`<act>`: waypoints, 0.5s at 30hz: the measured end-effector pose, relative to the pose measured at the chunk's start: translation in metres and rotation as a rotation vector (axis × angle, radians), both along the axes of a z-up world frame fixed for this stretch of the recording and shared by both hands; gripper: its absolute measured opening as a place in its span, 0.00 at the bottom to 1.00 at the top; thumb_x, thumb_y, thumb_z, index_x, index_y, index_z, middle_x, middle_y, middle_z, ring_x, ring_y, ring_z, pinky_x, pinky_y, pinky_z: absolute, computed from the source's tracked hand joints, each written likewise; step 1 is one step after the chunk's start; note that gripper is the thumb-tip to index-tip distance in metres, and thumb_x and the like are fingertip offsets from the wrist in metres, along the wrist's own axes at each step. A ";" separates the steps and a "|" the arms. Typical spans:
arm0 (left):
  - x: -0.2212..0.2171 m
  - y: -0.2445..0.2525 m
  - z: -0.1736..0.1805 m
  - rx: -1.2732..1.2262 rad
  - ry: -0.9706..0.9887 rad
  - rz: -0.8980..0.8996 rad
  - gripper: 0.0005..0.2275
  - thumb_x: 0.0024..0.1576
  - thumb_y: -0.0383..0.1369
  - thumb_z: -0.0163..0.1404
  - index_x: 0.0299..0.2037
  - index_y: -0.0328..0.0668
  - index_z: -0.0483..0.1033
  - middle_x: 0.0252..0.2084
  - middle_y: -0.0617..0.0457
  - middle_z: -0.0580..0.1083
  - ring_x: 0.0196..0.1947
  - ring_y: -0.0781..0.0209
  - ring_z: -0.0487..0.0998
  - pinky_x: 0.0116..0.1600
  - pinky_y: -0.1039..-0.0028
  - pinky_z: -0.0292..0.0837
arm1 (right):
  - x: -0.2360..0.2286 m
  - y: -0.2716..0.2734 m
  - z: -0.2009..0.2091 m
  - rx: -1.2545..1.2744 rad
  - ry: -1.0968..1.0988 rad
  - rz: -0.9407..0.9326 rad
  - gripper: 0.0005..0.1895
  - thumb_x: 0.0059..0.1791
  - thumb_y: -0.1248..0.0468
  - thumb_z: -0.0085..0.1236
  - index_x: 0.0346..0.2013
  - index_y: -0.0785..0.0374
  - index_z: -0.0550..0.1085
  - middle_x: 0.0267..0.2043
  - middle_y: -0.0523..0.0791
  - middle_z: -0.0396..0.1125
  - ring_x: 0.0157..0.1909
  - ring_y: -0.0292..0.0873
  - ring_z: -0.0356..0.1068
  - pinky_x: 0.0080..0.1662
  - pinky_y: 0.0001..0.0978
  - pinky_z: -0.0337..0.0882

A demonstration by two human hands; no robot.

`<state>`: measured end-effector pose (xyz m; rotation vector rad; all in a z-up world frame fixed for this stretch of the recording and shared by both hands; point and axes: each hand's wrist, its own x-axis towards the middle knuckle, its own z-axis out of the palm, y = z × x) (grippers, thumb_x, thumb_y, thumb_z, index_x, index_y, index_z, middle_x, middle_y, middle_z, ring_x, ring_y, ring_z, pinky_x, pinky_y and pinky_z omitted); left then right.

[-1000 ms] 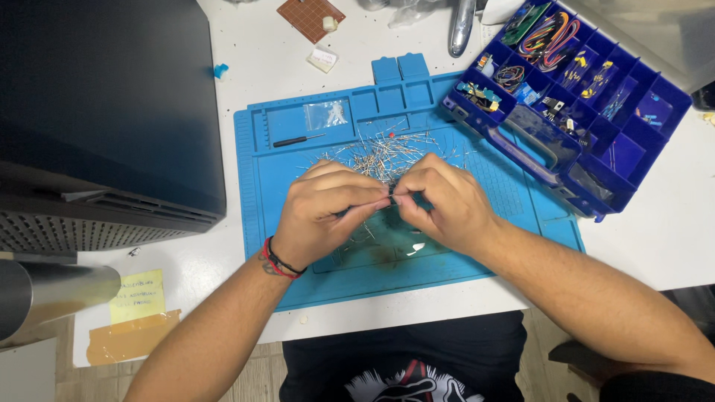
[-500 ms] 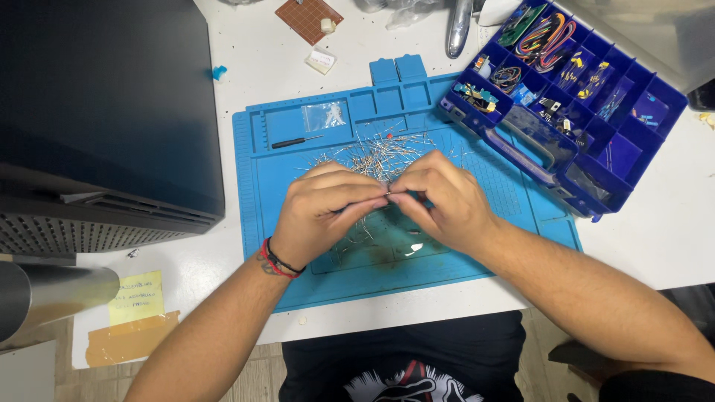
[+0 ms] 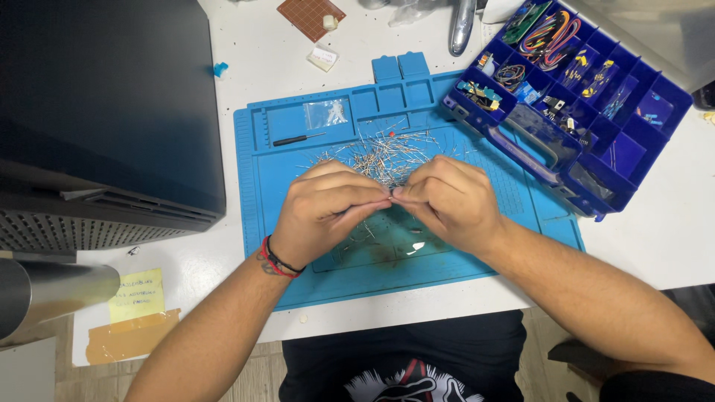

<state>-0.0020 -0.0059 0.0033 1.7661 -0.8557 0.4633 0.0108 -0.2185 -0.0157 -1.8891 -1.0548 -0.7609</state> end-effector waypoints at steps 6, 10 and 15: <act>0.002 0.003 0.000 0.004 0.042 -0.013 0.04 0.55 0.23 0.60 0.37 0.44 0.84 0.36 0.54 0.83 0.35 0.50 0.83 0.42 0.65 0.77 | 0.003 0.000 0.008 0.011 0.000 -0.001 0.06 0.51 0.65 0.65 0.30 0.62 0.79 0.30 0.45 0.73 0.26 0.49 0.72 0.28 0.38 0.74; 0.001 0.003 0.001 -0.012 0.056 -0.013 0.04 0.55 0.23 0.60 0.36 0.43 0.84 0.36 0.53 0.83 0.34 0.50 0.82 0.41 0.66 0.77 | 0.003 -0.002 0.005 0.030 0.033 -0.046 0.05 0.48 0.64 0.69 0.35 0.61 0.80 0.34 0.45 0.73 0.24 0.45 0.70 0.28 0.34 0.73; 0.001 0.003 0.000 -0.018 0.065 -0.011 0.04 0.56 0.22 0.59 0.36 0.42 0.84 0.36 0.53 0.83 0.33 0.50 0.82 0.40 0.66 0.77 | 0.003 -0.005 -0.002 0.014 -0.003 -0.039 0.03 0.50 0.65 0.67 0.31 0.59 0.81 0.35 0.45 0.73 0.27 0.47 0.74 0.29 0.35 0.74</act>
